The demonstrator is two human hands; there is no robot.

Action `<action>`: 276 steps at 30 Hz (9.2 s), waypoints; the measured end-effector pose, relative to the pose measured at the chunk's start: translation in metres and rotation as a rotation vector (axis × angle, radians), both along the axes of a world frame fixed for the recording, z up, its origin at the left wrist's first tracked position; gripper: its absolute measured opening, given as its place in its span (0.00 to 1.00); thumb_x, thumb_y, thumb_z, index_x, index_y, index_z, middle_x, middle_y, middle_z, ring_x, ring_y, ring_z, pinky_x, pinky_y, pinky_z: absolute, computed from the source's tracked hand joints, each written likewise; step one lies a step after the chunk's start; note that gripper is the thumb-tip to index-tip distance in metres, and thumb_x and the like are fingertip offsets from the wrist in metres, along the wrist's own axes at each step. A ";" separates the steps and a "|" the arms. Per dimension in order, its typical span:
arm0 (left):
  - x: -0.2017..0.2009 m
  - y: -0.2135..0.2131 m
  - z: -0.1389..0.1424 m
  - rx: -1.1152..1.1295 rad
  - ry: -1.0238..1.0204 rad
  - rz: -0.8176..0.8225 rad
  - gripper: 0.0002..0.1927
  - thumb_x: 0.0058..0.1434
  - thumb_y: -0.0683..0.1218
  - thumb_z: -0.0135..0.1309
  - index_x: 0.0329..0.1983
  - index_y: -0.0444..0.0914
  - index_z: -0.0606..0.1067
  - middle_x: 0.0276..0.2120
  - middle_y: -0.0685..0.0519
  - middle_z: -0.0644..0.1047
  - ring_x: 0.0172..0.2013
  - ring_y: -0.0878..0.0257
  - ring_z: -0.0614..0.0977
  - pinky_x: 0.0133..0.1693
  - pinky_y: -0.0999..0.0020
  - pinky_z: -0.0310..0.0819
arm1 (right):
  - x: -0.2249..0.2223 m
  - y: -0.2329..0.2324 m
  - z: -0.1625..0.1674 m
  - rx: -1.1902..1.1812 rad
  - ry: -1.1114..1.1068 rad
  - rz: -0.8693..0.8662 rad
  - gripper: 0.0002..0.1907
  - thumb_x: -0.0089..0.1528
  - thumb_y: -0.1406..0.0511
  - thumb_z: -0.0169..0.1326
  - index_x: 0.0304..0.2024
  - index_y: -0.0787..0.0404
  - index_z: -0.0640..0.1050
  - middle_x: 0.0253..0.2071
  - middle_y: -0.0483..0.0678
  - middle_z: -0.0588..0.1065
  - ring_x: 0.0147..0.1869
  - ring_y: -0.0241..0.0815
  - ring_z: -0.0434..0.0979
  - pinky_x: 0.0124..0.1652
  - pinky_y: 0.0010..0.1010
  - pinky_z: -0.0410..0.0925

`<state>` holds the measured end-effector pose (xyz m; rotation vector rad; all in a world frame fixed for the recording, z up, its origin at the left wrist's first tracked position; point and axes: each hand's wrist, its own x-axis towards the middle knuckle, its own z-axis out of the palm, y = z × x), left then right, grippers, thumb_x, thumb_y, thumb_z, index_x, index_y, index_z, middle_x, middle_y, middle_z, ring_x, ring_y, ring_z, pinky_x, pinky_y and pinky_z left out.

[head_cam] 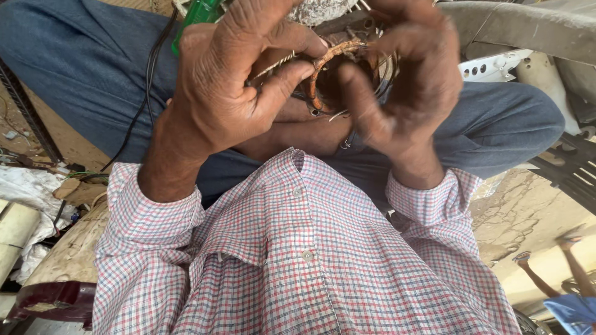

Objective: The person sits on the ground and strips an old fan motor: they scrape burnt insulation and old winding material from the copper stator by hand, unscrew parts of the motor housing with a screwdriver, and pull wires out of the windings with pliers.

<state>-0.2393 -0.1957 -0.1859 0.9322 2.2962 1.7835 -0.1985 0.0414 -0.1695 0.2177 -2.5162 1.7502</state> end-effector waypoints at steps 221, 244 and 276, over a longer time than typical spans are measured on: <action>-0.072 0.065 0.061 -0.710 0.313 -0.417 0.10 0.64 0.47 0.62 0.33 0.36 0.79 0.24 0.48 0.76 0.27 0.60 0.80 0.27 0.63 0.74 | -0.054 0.066 -0.023 0.123 0.009 0.704 0.43 0.48 0.59 0.74 0.60 0.67 0.71 0.57 0.59 0.73 0.61 0.63 0.76 0.59 0.49 0.69; -0.010 0.017 0.034 -0.222 -0.156 0.107 0.05 0.74 0.35 0.58 0.51 0.32 0.75 0.42 0.46 0.78 0.40 0.58 0.85 0.38 0.69 0.82 | -0.081 0.051 -0.009 0.130 -0.085 0.702 0.41 0.51 0.58 0.76 0.61 0.67 0.72 0.62 0.58 0.73 0.66 0.57 0.75 0.64 0.45 0.69; -0.006 0.015 0.008 -0.253 0.124 0.118 0.11 0.66 0.36 0.62 0.51 0.33 0.80 0.44 0.48 0.79 0.41 0.58 0.82 0.42 0.62 0.77 | -0.085 0.052 -0.011 0.123 -0.113 0.728 0.41 0.51 0.57 0.76 0.60 0.68 0.72 0.61 0.60 0.73 0.67 0.59 0.75 0.64 0.47 0.69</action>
